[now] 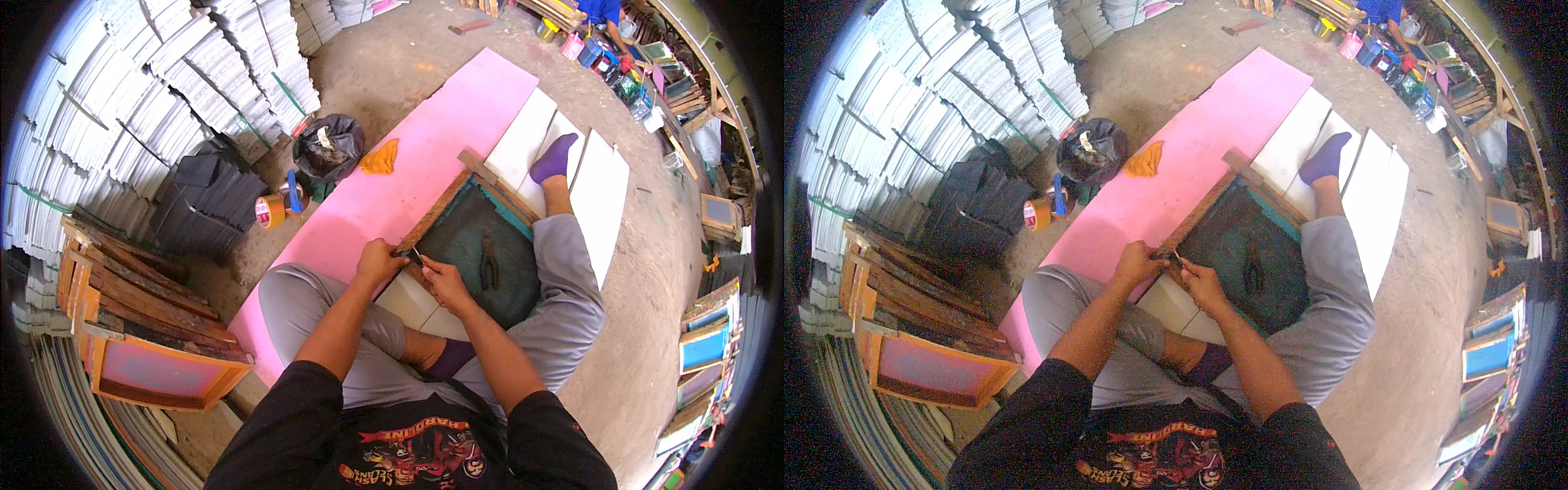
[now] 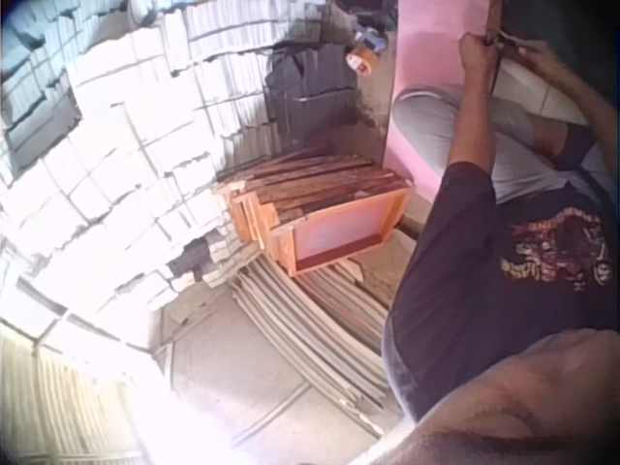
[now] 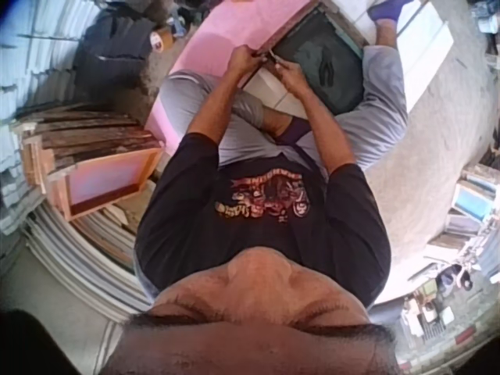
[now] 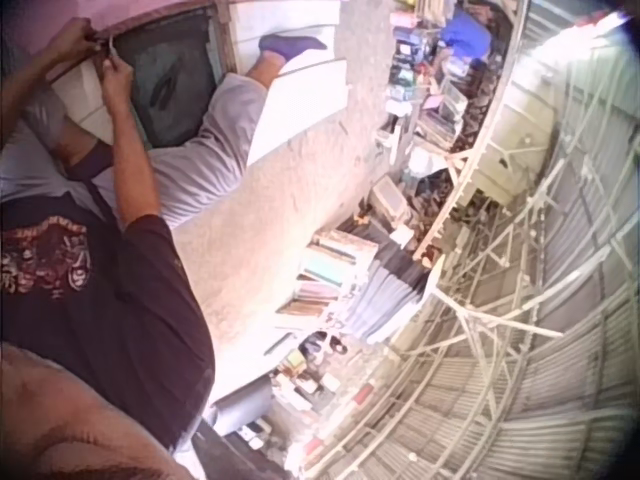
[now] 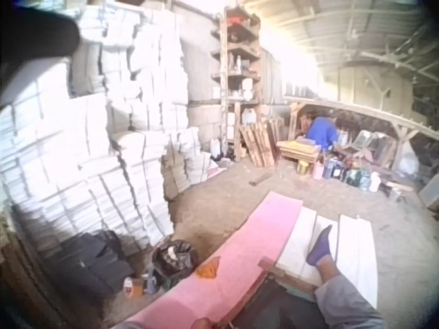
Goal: The person sits on the floor and uses a small metal tool to scrape and pry along the edges of a wooden screen frame. They work methodically along the frame's perimeter, removing material from the joints and edges.
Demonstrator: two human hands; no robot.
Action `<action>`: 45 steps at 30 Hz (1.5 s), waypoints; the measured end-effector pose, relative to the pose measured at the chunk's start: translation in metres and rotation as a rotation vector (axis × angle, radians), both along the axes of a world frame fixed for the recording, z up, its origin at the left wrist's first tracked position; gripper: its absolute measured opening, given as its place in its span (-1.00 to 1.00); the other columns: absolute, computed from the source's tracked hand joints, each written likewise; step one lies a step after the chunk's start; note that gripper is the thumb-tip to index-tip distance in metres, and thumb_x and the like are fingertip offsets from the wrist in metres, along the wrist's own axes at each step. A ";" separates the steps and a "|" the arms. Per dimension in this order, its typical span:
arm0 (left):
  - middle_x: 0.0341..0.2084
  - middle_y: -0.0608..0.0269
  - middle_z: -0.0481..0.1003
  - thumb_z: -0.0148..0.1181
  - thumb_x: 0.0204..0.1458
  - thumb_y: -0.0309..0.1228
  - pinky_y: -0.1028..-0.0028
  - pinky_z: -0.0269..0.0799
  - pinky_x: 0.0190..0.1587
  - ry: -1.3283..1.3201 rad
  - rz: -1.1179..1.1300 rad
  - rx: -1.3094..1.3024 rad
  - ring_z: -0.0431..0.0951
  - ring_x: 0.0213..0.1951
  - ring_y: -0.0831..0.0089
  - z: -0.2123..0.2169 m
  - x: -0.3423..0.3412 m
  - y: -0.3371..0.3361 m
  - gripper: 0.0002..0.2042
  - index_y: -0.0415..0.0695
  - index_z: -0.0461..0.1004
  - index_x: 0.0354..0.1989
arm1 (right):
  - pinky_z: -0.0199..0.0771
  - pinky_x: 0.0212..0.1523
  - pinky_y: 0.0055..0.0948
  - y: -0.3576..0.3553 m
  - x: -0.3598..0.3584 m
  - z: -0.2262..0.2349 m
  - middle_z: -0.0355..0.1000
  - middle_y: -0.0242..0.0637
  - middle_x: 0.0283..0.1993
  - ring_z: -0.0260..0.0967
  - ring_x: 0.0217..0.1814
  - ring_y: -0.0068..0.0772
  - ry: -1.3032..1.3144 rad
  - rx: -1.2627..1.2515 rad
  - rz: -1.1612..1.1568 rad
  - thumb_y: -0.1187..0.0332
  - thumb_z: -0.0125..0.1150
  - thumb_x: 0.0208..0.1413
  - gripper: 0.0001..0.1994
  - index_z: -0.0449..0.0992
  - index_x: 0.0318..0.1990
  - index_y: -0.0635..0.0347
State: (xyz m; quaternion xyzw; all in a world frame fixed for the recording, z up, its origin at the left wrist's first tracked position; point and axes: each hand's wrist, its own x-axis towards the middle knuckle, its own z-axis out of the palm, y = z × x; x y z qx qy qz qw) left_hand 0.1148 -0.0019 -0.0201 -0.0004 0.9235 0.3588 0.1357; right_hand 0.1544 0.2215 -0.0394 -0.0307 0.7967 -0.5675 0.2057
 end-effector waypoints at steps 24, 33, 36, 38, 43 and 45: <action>-0.44 -0.04 0.66 0.56 -0.16 -0.14 0.23 0.57 -0.22 -0.140 0.075 0.010 0.70 -0.35 0.10 0.006 0.004 -0.011 -0.64 -0.12 0.75 -0.26 | 0.54 -0.14 0.16 -0.018 0.022 0.043 0.59 0.14 -0.17 0.55 -0.18 0.30 0.170 0.526 0.083 0.14 0.04 0.38 -0.57 0.41 0.37 -0.18; -0.45 -0.10 0.63 0.52 -0.12 -0.09 0.17 0.57 -0.27 -0.142 0.019 -0.016 0.68 -0.40 0.05 -0.007 0.000 -0.016 -0.64 -0.06 0.75 -0.22 | 0.52 -0.08 0.23 -0.038 0.026 0.079 0.59 0.18 -0.19 0.55 -0.15 0.37 0.076 0.700 0.158 0.21 -0.01 0.37 -0.55 0.35 0.39 -0.15; -0.45 -0.10 0.63 0.52 -0.13 -0.13 0.15 0.57 -0.21 -0.089 -0.001 0.020 0.67 -0.35 0.00 -0.011 0.002 -0.018 -0.66 -0.14 0.74 -0.30 | 0.52 -0.07 0.23 -0.051 0.025 0.090 0.58 0.21 -0.17 0.56 -0.14 0.35 0.038 0.777 0.191 0.24 -0.02 0.36 -0.53 0.33 0.40 -0.01; -0.46 -0.14 0.61 0.51 -0.12 -0.09 0.13 0.56 -0.23 -0.036 -0.078 -0.030 0.67 -0.37 -0.03 -0.010 0.003 -0.019 -0.63 -0.12 0.73 -0.27 | 0.52 -0.05 0.23 -0.061 0.026 0.090 0.58 0.24 -0.17 0.56 -0.13 0.35 0.010 0.816 0.201 0.25 -0.04 0.36 -0.52 0.31 0.41 0.06; -0.39 -0.10 0.63 0.50 -0.12 -0.23 0.14 0.59 -0.16 -0.088 -0.122 -0.097 0.67 -0.31 -0.02 0.020 -0.003 -0.008 -0.72 -0.07 0.74 -0.23 | 0.53 -0.03 0.20 -0.053 0.024 0.044 0.57 0.30 -0.15 0.55 -0.11 0.38 0.012 0.574 0.074 0.25 -0.07 0.37 -0.50 0.29 0.43 0.10; -0.38 -0.10 0.63 0.50 -0.12 -0.24 0.15 0.59 -0.16 -0.116 -0.094 -0.086 0.67 -0.30 -0.02 0.026 0.002 -0.011 -0.71 -0.06 0.74 -0.21 | 0.54 -0.02 0.18 -0.059 0.030 0.062 0.57 0.29 -0.16 0.55 -0.12 0.38 -0.003 0.650 0.114 0.26 -0.06 0.37 -0.50 0.30 0.43 0.11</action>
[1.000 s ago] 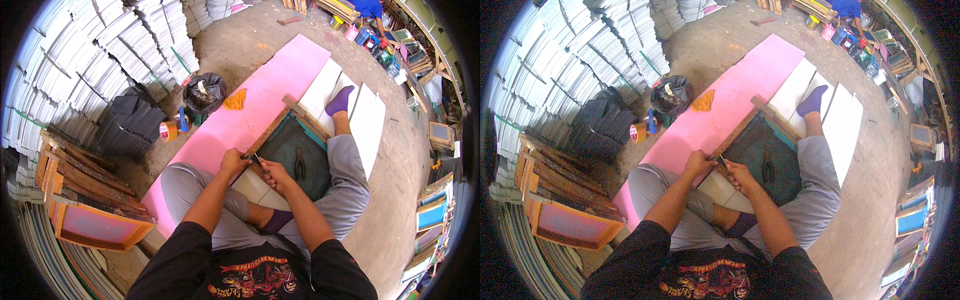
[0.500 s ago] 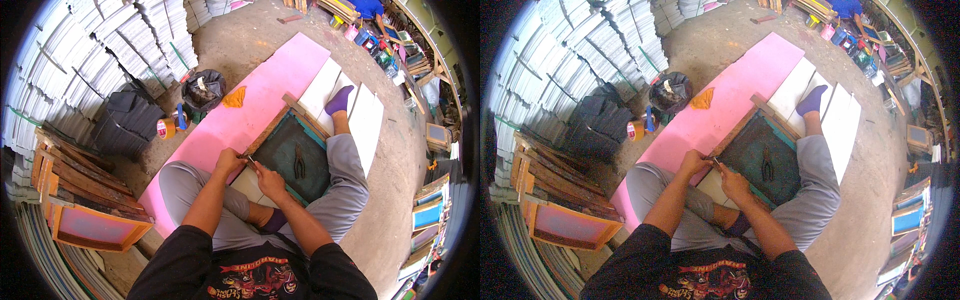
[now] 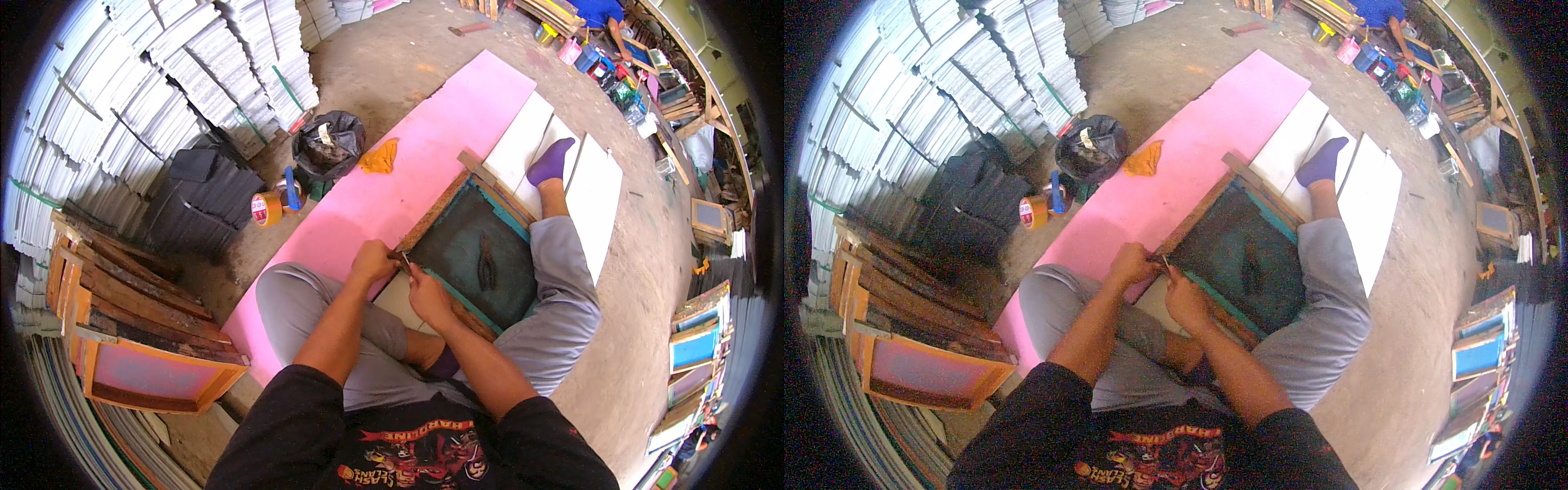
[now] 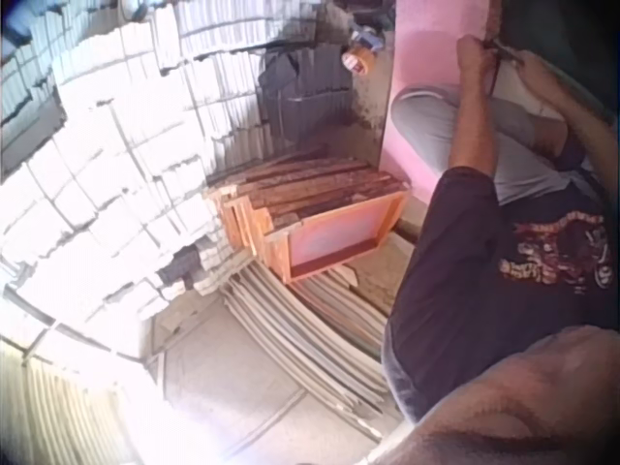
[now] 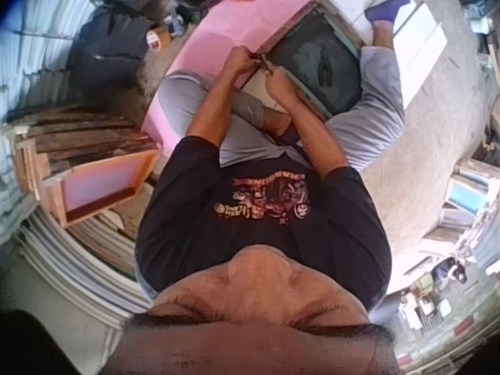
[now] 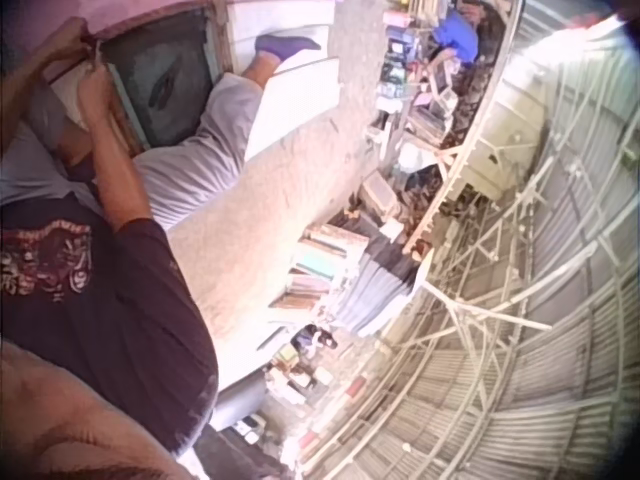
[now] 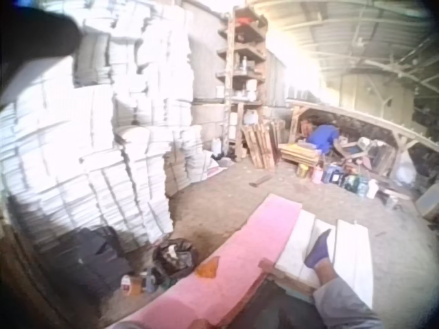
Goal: The person sits on the floor and uses a small metal tool to scrape and pry along the edges of a wooden screen frame. They work methodically along the frame's perimeter, removing material from the joints and edges.
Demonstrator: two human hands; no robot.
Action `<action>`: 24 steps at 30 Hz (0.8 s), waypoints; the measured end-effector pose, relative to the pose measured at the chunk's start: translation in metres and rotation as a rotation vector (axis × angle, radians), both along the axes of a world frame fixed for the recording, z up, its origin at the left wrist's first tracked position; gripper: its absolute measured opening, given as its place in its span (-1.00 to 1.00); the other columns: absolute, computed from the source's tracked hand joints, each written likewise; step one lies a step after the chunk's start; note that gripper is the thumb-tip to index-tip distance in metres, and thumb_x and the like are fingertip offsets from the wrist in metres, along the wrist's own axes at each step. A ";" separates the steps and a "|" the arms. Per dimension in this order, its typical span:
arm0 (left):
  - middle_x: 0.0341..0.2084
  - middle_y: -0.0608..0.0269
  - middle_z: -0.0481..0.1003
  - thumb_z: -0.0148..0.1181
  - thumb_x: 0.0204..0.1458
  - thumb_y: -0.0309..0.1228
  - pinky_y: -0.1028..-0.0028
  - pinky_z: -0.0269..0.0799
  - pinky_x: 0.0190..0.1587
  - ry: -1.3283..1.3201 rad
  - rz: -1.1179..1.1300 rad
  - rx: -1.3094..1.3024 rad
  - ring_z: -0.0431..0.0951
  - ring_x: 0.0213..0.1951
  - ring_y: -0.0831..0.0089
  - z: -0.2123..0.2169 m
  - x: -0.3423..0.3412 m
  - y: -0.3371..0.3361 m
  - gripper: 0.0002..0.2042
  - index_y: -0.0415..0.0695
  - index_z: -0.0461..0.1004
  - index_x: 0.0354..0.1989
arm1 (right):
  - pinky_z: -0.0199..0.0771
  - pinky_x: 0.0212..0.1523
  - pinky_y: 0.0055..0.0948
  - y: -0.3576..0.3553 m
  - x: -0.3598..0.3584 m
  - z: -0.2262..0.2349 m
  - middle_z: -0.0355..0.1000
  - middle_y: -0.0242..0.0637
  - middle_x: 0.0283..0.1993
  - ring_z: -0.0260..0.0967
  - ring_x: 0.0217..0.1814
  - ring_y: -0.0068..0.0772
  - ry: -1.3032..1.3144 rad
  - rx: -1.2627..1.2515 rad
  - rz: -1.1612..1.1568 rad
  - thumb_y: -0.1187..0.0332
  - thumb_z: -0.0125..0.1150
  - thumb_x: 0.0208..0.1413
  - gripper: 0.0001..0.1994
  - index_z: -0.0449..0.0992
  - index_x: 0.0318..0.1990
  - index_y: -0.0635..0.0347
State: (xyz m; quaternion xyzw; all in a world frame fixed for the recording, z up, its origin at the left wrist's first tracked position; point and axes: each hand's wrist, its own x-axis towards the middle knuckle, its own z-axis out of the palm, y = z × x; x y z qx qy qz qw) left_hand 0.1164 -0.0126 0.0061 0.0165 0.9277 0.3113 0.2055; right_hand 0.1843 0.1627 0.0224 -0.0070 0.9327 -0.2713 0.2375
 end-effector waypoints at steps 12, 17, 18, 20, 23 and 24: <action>-0.43 -0.11 0.62 0.50 -0.10 -0.21 0.13 0.59 -0.18 0.001 0.041 -0.010 0.67 -0.31 -0.05 -0.017 0.004 -0.005 -0.72 -0.07 0.74 -0.25 | 0.52 0.11 -0.04 -0.008 0.003 0.025 0.59 0.20 -0.04 0.58 0.03 0.17 -0.041 0.146 0.009 0.32 0.03 0.37 -0.55 0.39 0.39 0.05; -0.42 -0.10 0.63 0.49 -0.10 -0.17 0.11 0.58 -0.18 0.101 -0.003 0.007 0.66 -0.31 -0.06 -0.024 -0.003 0.000 -0.71 -0.08 0.73 -0.27 | 0.53 0.06 0.03 0.014 0.004 -0.070 0.59 0.18 -0.03 0.58 -0.02 0.22 0.307 -0.514 -0.151 0.33 0.05 0.35 -0.55 0.41 0.37 0.03; -0.42 -0.10 0.63 0.49 -0.10 -0.17 0.11 0.58 -0.18 0.114 0.001 0.022 0.66 -0.31 -0.07 -0.024 -0.003 0.000 -0.71 -0.08 0.73 -0.27 | 0.53 0.06 0.03 0.014 0.004 -0.075 0.59 0.18 -0.02 0.57 -0.01 0.24 0.327 -0.539 -0.152 0.33 0.05 0.35 -0.55 0.41 0.37 0.02; -0.42 -0.10 0.63 0.48 -0.10 -0.17 0.11 0.58 -0.18 0.052 -0.016 -0.022 0.66 -0.31 -0.06 -0.026 -0.003 -0.005 -0.71 -0.08 0.73 -0.26 | 0.52 0.08 -0.03 0.012 0.004 -0.068 0.58 0.16 0.02 0.57 0.02 0.18 0.196 -0.324 -0.087 0.35 0.06 0.35 -0.55 0.40 0.37 0.07; -0.42 -0.10 0.63 0.48 -0.10 -0.17 0.12 0.58 -0.17 0.040 -0.002 -0.032 0.66 -0.31 -0.05 -0.022 0.004 -0.010 -0.70 -0.08 0.74 -0.25 | 0.53 0.05 -0.18 -0.002 0.003 0.008 0.59 0.11 0.06 0.60 0.04 -0.01 -0.034 0.089 0.030 0.38 0.08 0.35 -0.54 0.38 0.38 0.17; -0.42 -0.10 0.63 0.48 -0.09 -0.16 0.13 0.57 -0.16 0.058 -0.003 -0.019 0.66 -0.31 -0.05 -0.018 0.003 -0.006 -0.70 -0.09 0.73 -0.25 | 0.55 -0.01 -0.19 0.003 0.005 -0.008 0.61 0.10 0.01 0.62 -0.01 -0.06 0.048 0.021 0.002 0.38 0.09 0.36 -0.54 0.37 0.39 0.17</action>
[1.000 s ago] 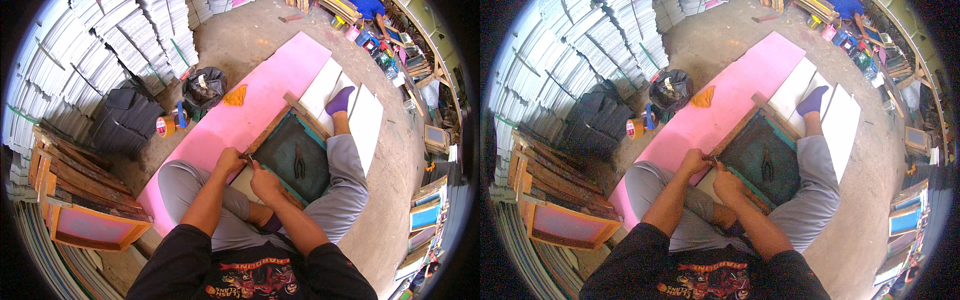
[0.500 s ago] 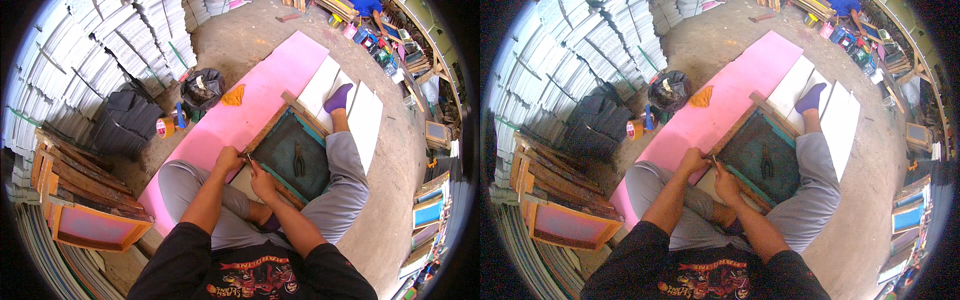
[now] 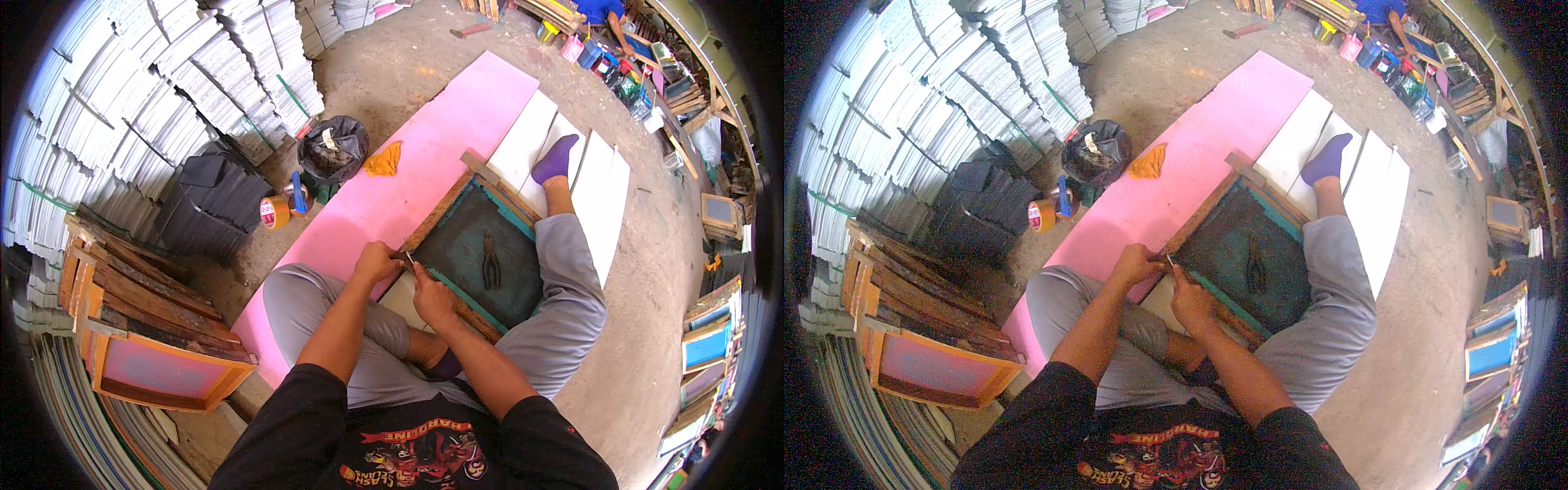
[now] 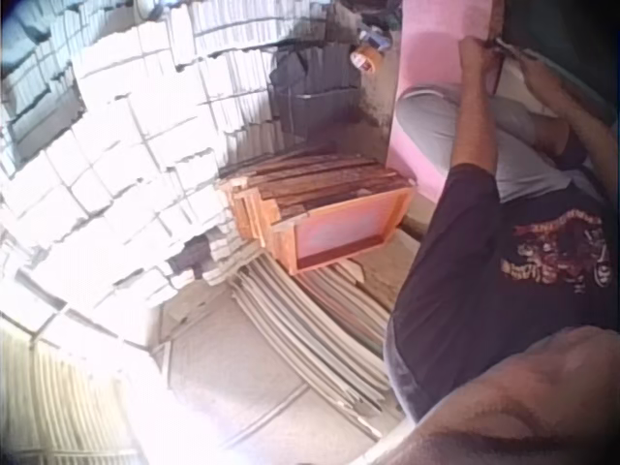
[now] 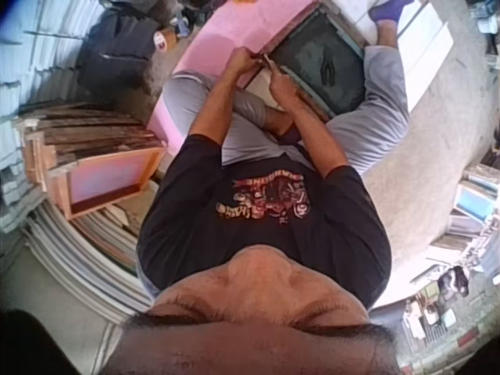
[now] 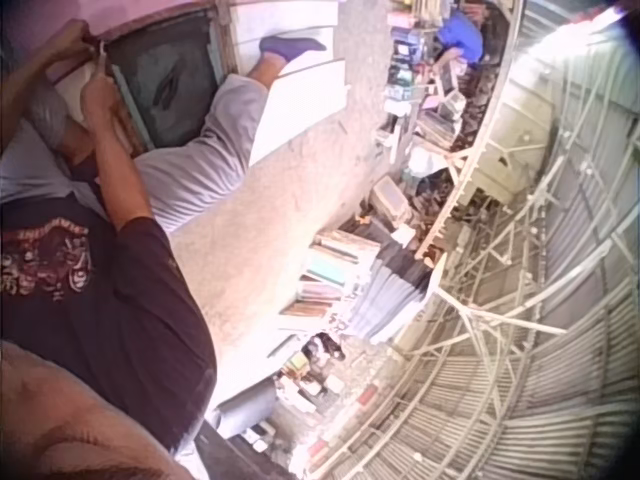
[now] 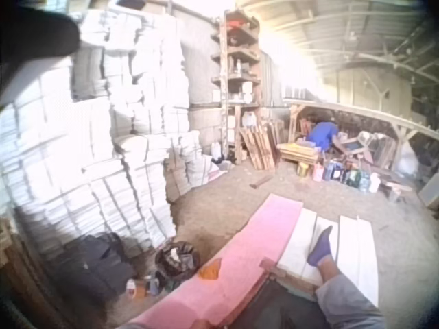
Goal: The person sits on the floor and uses a small metal tool to scrape and pry along the edges of a wooden screen frame. They work methodically along the frame's perimeter, removing material from the joints and edges.
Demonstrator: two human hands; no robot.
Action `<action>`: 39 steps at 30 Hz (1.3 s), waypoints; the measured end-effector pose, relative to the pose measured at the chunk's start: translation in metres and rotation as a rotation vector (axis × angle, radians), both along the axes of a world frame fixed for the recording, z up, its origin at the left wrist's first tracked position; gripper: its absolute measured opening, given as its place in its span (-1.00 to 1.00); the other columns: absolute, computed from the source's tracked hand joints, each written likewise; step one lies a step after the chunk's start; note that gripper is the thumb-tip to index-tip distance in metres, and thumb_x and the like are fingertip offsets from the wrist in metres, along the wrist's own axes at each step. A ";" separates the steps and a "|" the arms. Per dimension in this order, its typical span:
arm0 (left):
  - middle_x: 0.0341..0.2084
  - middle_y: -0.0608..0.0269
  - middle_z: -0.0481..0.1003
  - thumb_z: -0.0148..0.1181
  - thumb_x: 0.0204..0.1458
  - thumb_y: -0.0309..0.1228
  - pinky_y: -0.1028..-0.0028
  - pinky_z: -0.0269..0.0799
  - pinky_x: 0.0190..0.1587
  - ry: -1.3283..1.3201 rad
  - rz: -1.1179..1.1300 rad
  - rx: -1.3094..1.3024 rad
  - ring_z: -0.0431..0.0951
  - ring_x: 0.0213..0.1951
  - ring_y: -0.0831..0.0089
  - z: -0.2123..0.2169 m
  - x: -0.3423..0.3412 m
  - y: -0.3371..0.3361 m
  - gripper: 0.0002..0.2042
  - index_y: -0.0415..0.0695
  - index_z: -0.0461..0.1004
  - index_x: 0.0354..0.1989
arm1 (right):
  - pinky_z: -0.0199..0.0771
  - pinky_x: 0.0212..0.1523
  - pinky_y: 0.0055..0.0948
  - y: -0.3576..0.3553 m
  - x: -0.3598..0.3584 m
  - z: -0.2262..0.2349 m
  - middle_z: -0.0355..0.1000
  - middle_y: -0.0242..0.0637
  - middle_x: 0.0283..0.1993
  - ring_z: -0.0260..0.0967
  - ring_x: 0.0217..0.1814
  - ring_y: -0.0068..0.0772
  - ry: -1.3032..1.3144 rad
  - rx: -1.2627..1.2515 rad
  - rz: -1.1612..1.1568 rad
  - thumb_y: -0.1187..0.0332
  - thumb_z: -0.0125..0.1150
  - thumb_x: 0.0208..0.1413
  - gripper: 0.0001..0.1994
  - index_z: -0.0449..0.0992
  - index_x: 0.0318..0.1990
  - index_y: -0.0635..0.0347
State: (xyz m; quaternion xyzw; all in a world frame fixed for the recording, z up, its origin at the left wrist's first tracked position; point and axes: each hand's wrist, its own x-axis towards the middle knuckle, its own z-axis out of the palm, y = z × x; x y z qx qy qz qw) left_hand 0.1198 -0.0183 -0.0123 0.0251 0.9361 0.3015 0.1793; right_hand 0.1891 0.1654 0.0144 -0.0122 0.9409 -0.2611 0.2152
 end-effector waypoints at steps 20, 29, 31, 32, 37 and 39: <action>-0.45 -0.07 0.63 0.51 -0.13 -0.15 0.19 0.56 -0.24 -0.058 0.027 0.019 0.66 -0.37 0.04 -0.007 -0.004 -0.006 -0.69 -0.08 0.74 -0.27 | 0.04 -0.72 -0.53 0.028 -0.022 0.004 0.18 -0.51 -0.56 0.03 -0.68 -0.65 -0.711 -0.909 -0.544 0.12 0.08 0.44 -0.59 0.43 0.38 -0.21; -0.40 -0.05 0.66 0.54 -0.15 -0.17 0.26 0.59 -0.19 -0.047 0.146 0.172 0.71 -0.33 0.14 -0.006 -0.002 0.008 -0.66 -0.12 0.75 -0.25 | 0.55 -0.18 0.16 0.041 -0.010 -0.035 0.56 0.17 -0.24 0.54 -0.24 0.29 0.266 -0.256 0.020 0.17 0.03 0.37 -0.53 0.36 0.41 -0.19; -0.39 -0.04 0.67 0.54 -0.16 -0.17 0.26 0.59 -0.19 -0.039 0.155 0.169 0.71 -0.33 0.15 -0.012 0.003 0.005 -0.66 -0.12 0.75 -0.26 | 0.50 -0.02 0.26 0.032 -0.009 0.005 0.55 0.27 -0.13 0.51 -0.07 0.42 0.070 -0.160 0.014 0.18 0.02 0.36 -0.53 0.36 0.40 -0.16; -0.40 -0.03 0.67 0.54 -0.16 -0.17 0.26 0.60 -0.19 -0.036 0.150 0.161 0.72 -0.33 0.16 -0.012 0.001 0.006 -0.67 -0.12 0.75 -0.26 | 0.49 0.03 0.29 0.031 -0.010 0.014 0.55 0.30 -0.10 0.50 -0.03 0.46 0.018 -0.127 0.011 0.19 0.01 0.35 -0.53 0.36 0.40 -0.15; -0.41 -0.03 0.67 0.54 -0.16 -0.18 0.25 0.59 -0.19 -0.050 0.149 0.154 0.71 -0.33 0.14 -0.009 -0.002 0.008 -0.68 -0.11 0.75 -0.27 | 0.51 -0.01 0.28 0.034 -0.010 0.003 0.56 0.27 -0.12 0.53 -0.08 0.42 0.049 -0.107 0.015 0.16 0.01 0.36 -0.54 0.36 0.39 -0.16; -0.41 -0.03 0.67 0.55 -0.16 -0.18 0.25 0.59 -0.19 -0.043 0.143 0.142 0.71 -0.34 0.13 -0.010 -0.002 0.006 -0.68 -0.10 0.75 -0.26 | 0.51 0.00 0.23 0.027 -0.009 0.013 0.58 0.21 -0.12 0.53 -0.06 0.38 0.013 -0.056 0.002 0.17 0.01 0.36 -0.55 0.37 0.39 -0.19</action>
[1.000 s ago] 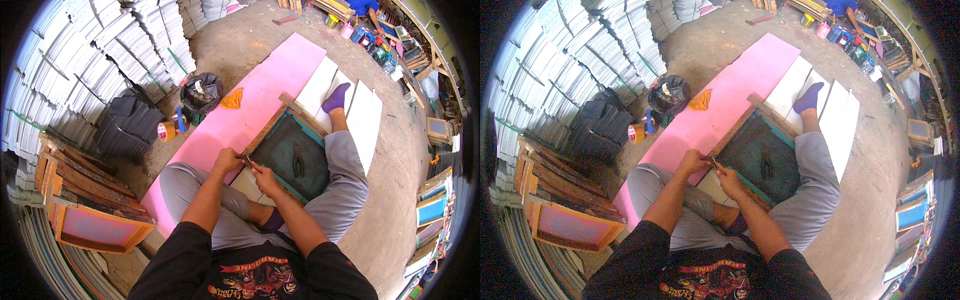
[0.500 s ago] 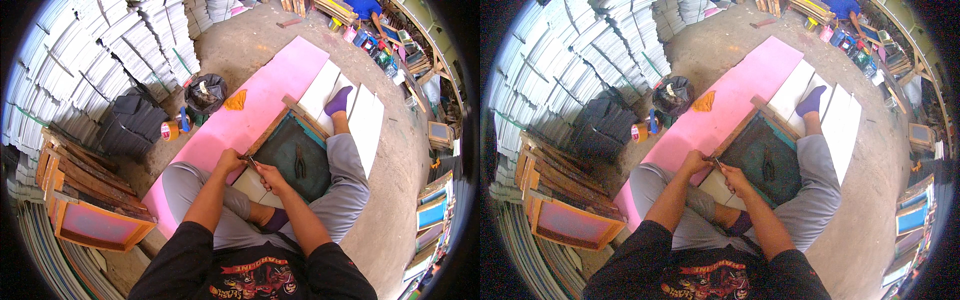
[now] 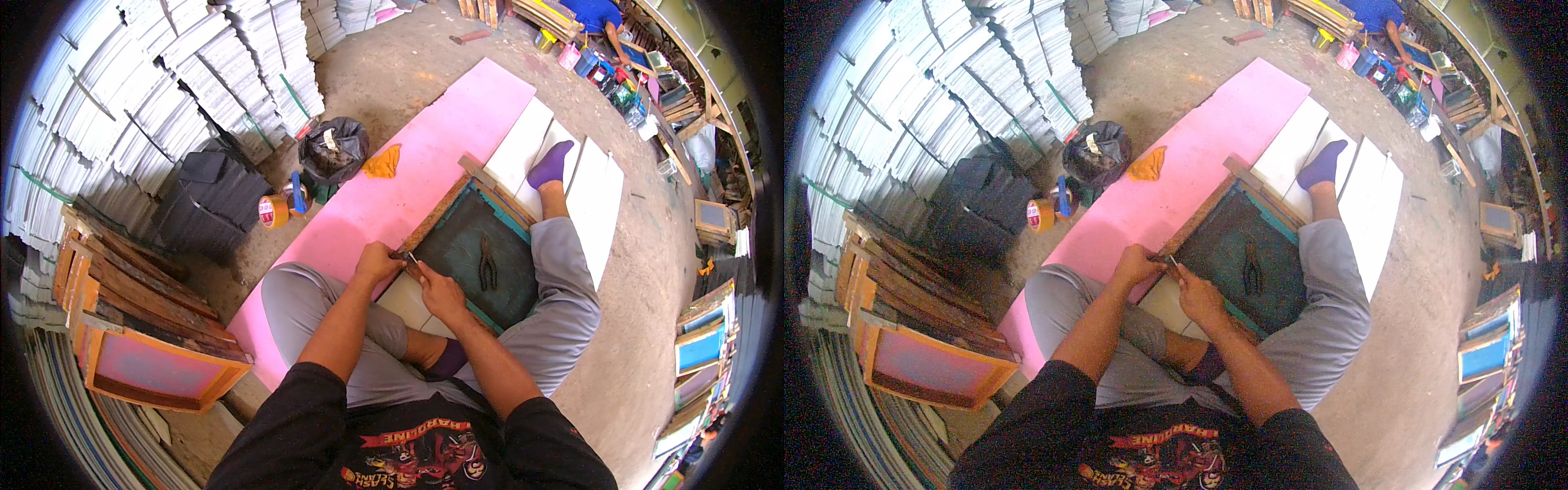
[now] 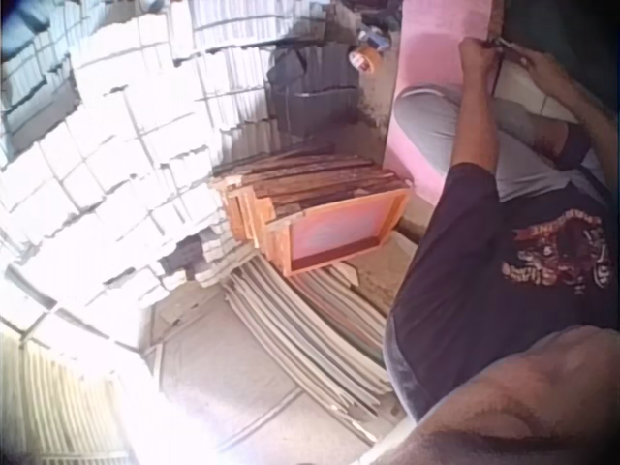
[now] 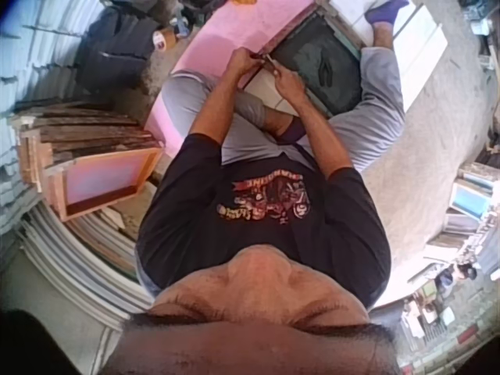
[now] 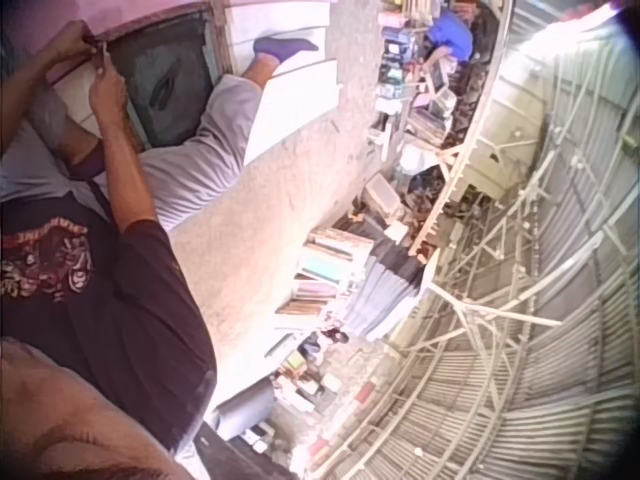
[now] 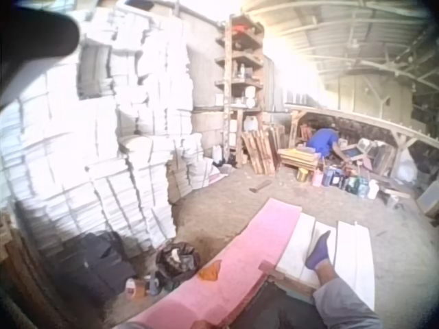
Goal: The person sits on the floor and uses a small metal tool to scrape and pry along the edges of a wooden screen frame. They work methodically along the frame's perimeter, removing material from the joints and edges.
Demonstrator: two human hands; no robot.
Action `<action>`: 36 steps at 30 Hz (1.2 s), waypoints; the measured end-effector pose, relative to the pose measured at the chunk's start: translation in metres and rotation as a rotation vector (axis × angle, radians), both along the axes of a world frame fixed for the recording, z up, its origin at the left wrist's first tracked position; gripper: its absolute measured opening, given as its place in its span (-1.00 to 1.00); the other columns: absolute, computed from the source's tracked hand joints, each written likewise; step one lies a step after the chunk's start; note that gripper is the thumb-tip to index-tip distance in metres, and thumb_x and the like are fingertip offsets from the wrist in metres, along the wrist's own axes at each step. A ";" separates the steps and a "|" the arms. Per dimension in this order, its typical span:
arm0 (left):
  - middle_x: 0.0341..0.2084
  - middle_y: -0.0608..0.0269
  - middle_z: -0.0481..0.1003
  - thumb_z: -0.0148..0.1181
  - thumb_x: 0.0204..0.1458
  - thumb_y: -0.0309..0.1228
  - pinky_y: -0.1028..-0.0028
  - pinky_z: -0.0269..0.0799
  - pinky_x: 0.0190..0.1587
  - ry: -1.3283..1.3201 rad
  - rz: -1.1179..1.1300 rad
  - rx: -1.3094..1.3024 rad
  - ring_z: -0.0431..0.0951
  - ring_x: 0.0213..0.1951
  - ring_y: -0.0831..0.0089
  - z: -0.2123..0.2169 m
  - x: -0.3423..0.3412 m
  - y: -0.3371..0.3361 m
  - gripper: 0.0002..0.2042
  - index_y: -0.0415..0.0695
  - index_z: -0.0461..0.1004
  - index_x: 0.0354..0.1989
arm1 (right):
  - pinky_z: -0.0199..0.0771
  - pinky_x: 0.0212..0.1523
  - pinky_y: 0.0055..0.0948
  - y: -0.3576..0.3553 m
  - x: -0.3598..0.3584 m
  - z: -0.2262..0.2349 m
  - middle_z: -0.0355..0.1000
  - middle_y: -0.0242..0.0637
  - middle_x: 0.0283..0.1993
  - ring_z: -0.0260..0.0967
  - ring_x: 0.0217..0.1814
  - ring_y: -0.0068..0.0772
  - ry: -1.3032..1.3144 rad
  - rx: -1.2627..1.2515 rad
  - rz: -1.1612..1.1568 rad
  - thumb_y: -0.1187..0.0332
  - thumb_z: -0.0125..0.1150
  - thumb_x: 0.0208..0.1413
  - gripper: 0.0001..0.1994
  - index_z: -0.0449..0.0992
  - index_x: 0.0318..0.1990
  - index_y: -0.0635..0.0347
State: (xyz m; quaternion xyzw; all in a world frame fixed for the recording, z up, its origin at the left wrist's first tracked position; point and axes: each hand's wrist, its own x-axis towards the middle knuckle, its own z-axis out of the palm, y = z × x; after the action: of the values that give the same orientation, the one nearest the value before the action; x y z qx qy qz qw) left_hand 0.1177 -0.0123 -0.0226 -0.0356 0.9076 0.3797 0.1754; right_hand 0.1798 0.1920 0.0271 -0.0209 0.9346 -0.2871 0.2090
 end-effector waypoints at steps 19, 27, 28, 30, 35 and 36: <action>-0.48 -0.12 0.62 0.56 -0.18 -0.14 0.15 0.58 -0.22 0.051 -0.054 -0.083 0.68 -0.36 -0.01 0.000 -0.002 0.001 -0.65 -0.18 0.72 -0.36 | 0.54 0.05 0.12 -0.020 -0.009 0.024 0.56 0.25 -0.04 0.54 -0.01 0.31 -0.046 0.118 0.060 0.30 -0.01 0.33 -0.57 0.45 0.31 0.13; -0.49 -0.11 0.62 0.56 -0.17 -0.14 0.18 0.58 -0.23 -0.040 -0.058 -0.147 0.69 -0.38 0.03 0.002 -0.004 -0.002 -0.64 -0.17 0.73 -0.31 | 0.58 -0.08 -0.18 -0.014 -0.018 0.016 0.64 -0.01 -0.12 0.60 -0.15 -0.14 -0.618 -0.550 -0.481 0.21 0.09 0.38 -0.54 0.39 0.41 -0.10; -0.49 -0.10 0.62 0.56 -0.17 -0.14 0.18 0.57 -0.23 -0.032 -0.042 -0.102 0.69 -0.38 0.04 0.003 -0.003 -0.002 -0.64 -0.17 0.73 -0.32 | 0.58 -0.07 -0.24 -0.014 -0.019 0.014 0.65 -0.08 -0.09 0.58 -0.16 -0.20 -0.645 -0.572 -0.516 0.20 0.10 0.38 -0.55 0.40 0.40 -0.08; -0.49 -0.10 0.62 0.56 -0.17 -0.14 0.18 0.57 -0.22 -0.015 -0.027 -0.016 0.69 -0.38 0.06 0.015 -0.001 0.001 -0.64 -0.18 0.73 -0.33 | 0.57 -0.04 -0.27 -0.010 -0.013 -0.010 0.65 -0.15 -0.03 0.59 -0.15 -0.19 -0.393 -0.600 -0.435 0.20 0.11 0.38 -0.56 0.43 0.38 -0.06; -0.49 -0.09 0.62 0.57 -0.18 -0.12 0.16 0.56 -0.23 -0.028 -0.006 -0.045 0.68 -0.37 0.03 0.015 0.001 0.006 -0.62 -0.20 0.72 -0.34 | 0.54 0.07 -0.07 0.008 0.006 -0.026 0.61 -0.03 0.06 0.58 -0.02 0.14 0.085 -0.249 -0.137 0.20 0.08 0.37 -0.59 0.47 0.34 -0.12; -0.48 -0.10 0.62 0.57 -0.18 -0.12 0.16 0.56 -0.23 -0.054 -0.008 -0.087 0.68 -0.36 0.02 0.019 0.001 0.008 -0.62 -0.20 0.72 -0.33 | 0.53 0.08 -0.02 0.010 0.007 -0.007 0.59 0.01 0.06 0.57 0.01 0.20 0.053 -0.166 -0.124 0.19 0.08 0.36 -0.59 0.47 0.33 -0.14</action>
State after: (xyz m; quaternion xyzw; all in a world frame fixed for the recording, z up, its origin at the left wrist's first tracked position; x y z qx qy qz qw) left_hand 0.1187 -0.0042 -0.0038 -0.0499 0.9183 0.3382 0.1995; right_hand 0.1864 0.2023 0.0198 0.0119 0.9122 -0.3754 0.1637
